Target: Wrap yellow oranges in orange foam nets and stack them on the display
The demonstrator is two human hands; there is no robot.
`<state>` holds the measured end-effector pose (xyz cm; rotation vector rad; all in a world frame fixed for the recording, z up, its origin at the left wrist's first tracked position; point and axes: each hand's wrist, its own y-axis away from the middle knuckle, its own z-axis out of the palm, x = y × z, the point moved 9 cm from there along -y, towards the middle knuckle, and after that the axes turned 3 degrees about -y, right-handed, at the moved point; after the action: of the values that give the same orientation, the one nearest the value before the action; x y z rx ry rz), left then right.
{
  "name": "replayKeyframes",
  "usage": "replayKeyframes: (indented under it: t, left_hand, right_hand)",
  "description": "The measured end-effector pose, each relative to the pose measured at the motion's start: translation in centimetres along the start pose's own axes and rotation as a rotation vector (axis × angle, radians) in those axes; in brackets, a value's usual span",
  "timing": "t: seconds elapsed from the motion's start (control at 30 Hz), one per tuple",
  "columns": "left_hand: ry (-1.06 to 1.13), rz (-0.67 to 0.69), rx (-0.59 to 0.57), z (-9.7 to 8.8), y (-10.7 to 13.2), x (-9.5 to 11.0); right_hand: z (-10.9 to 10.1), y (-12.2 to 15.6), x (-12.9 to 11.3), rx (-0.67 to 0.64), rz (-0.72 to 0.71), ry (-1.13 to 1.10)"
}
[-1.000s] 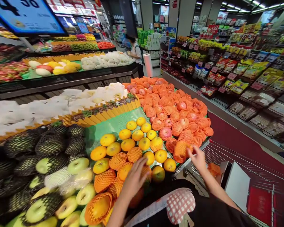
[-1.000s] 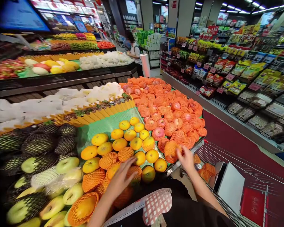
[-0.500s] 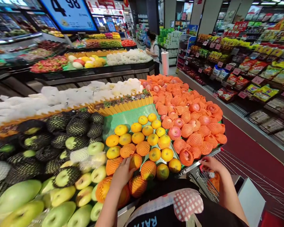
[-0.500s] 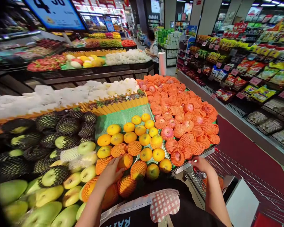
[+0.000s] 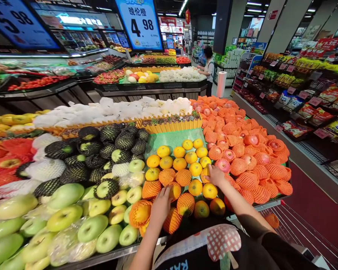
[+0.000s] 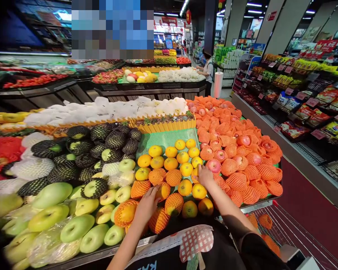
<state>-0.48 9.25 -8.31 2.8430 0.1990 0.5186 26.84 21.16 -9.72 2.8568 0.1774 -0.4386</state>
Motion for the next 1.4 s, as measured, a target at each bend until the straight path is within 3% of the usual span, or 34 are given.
replayKeyframes:
  t: [0.1, 0.27, 0.4, 0.5, 0.57, 0.7, 0.73, 0.8, 0.87, 0.97, 1.1, 1.2, 1.4]
  left_hand:
    - [0.057, -0.008, 0.023, -0.2, 0.0, -0.1]
    - [0.078, -0.033, 0.009, 0.2, -0.2, -0.3]
    - [0.124, -0.033, 0.069, 0.1, 0.1, 0.3]
    - [0.317, 0.035, 0.131, -0.4, 0.8, 2.3]
    - [0.547, 0.098, 0.02, 0.7, 1.1, 4.5]
    - [1.078, 0.063, -0.444, 5.7, 2.1, 9.5]
    - [1.186, 0.016, -0.488, 6.5, 2.2, 10.2]
    - [1.34, -0.057, -0.447, 7.0, 1.8, 10.9]
    - [1.418, -0.085, -0.339, 6.4, 1.2, 10.9]
    - [1.483, -0.131, -0.257, 4.6, 1.0, 10.7]
    - [1.339, -0.047, -0.147, 1.0, 1.4, 10.9]
    - [1.216, 0.046, -0.072, -1.0, 1.8, 11.1]
    - [1.149, 0.149, -0.053, -1.6, 1.6, 10.5]
  right_hand:
    - [1.4, -0.9, 0.2, 0.028, 0.013, 0.058]
    - [1.2, -0.6, 0.2, 0.135, 0.001, 0.078]
    - [-0.7, 1.5, 1.1, 0.311, 0.011, -0.017]
    - [-2.9, 4.7, 1.5, 0.512, -0.055, -0.175]
    - [-3.9, 7.3, 0.7, 0.605, -0.186, -0.302]
    - [-3.1, 11.5, -2.2, 0.606, -0.469, -0.449]
    - [-2.5, 12.2, -2.7, 0.596, -0.513, -0.459]
    - [-1.6, 13.0, -3.4, 0.572, -0.573, -0.477]
    - [-1.3, 13.4, -3.5, 0.545, -0.598, -0.523]
    - [-2.7, 14.0, -3.2, 0.556, -0.618, -0.584]
    - [-4.4, 14.0, -3.5, 0.527, -0.616, -0.636]
    - [-3.7, 12.7, -4.0, 0.37, -0.59, -0.805]
    - [-1.4, 10.1, -3.8, 0.154, -0.416, -1.187]
